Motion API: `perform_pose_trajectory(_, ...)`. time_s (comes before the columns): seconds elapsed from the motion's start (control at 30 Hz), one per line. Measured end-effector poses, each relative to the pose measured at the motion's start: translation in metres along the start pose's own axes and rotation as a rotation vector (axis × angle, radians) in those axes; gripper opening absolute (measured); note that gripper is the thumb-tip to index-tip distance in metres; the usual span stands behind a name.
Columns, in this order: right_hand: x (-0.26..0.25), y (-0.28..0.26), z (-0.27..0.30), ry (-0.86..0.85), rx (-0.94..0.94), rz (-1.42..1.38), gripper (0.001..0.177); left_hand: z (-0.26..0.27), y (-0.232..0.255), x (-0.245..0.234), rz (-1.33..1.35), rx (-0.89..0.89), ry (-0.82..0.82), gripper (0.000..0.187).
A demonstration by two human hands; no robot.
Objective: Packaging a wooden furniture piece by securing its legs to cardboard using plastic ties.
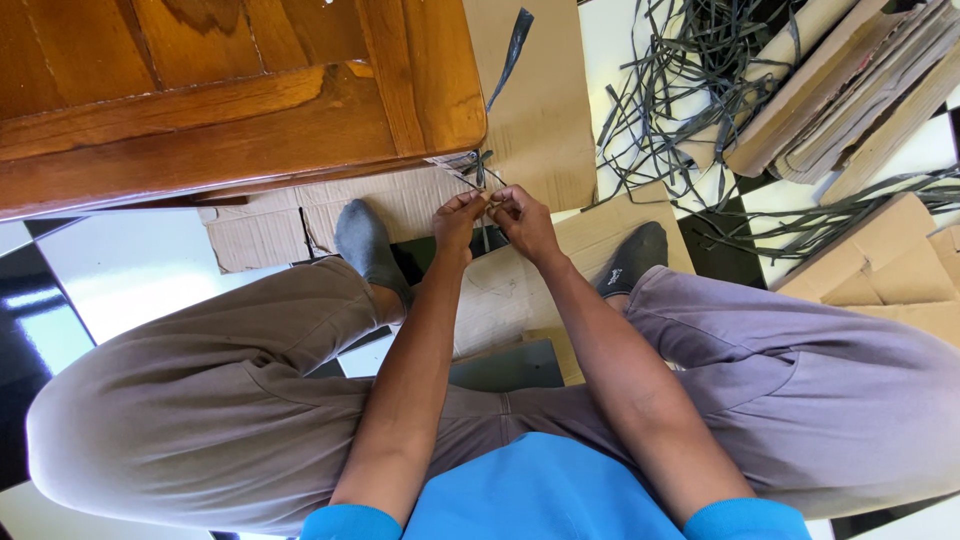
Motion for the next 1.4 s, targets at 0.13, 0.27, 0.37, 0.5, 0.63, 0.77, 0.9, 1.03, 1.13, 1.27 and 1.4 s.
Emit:
perform_pose_trajectory(0.13,-0.006,-0.008,0.001,0.038,-0.032,0.024,0.021,0.013,0.014,0.001,0.003,-0.005,-0.014,0.019)
perform_pose_trajectory(0.27,-0.008,-0.037,0.005,0.033,-0.177,0.213,0.025,0.023,0.029,0.004,-0.038,0.010,-0.049,0.024)
perform_pose_trajectory(0.37,-0.006,-0.065,0.014,0.015,-0.277,0.318,0.032,0.019,0.016,0.003,-0.142,0.033,-0.064,0.018)
perform_pose_trajectory(0.5,-0.006,-0.067,0.011,-0.011,-0.273,0.393,0.042,0.012,0.010,0.001,-0.334,0.094,-0.097,0.008)
perform_pose_trajectory(0.63,-0.010,-0.068,0.011,0.031,-0.309,0.519,0.038,0.020,0.031,-0.001,-0.408,0.144,-0.102,0.007)
perform_pose_trajectory(0.77,-0.012,-0.074,0.014,0.070,-0.342,0.583,0.031,0.035,0.063,0.002,-0.437,0.305,-0.085,0.011)
perform_pose_trajectory(0.9,-0.012,-0.082,0.013,0.120,-0.454,0.593,0.019,0.035,0.069,0.004,-0.426,0.412,-0.062,0.015)
perform_pose_trajectory(1.03,-0.007,-0.080,0.006,0.207,-0.575,0.645,0.007,0.031,0.066,0.004,-0.343,0.418,-0.018,0.018)
perform_pose_trajectory(1.13,-0.004,-0.078,0.003,0.191,-0.600,0.599,0.006,0.020,0.048,0.002,-0.176,0.306,-0.003,0.017)
perform_pose_trajectory(1.27,-0.001,-0.074,0.001,0.153,-0.556,0.586,0.009,0.021,0.041,0.007,0.164,-0.046,-0.025,0.022)
perform_pose_trajectory(1.4,0.001,-0.071,-0.005,0.163,-0.396,0.516,0.013,0.030,0.049,0.016,0.323,-0.249,-0.003,0.022)
Point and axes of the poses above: each hand's wrist, its own z-axis away from the middle knuckle, its own x-axis out of the palm, y = z × x, the point moved 5 cm from there along -z, towards the middle knuckle, and after that the axes turned 8 degrees about x, right-handed, at the moved point
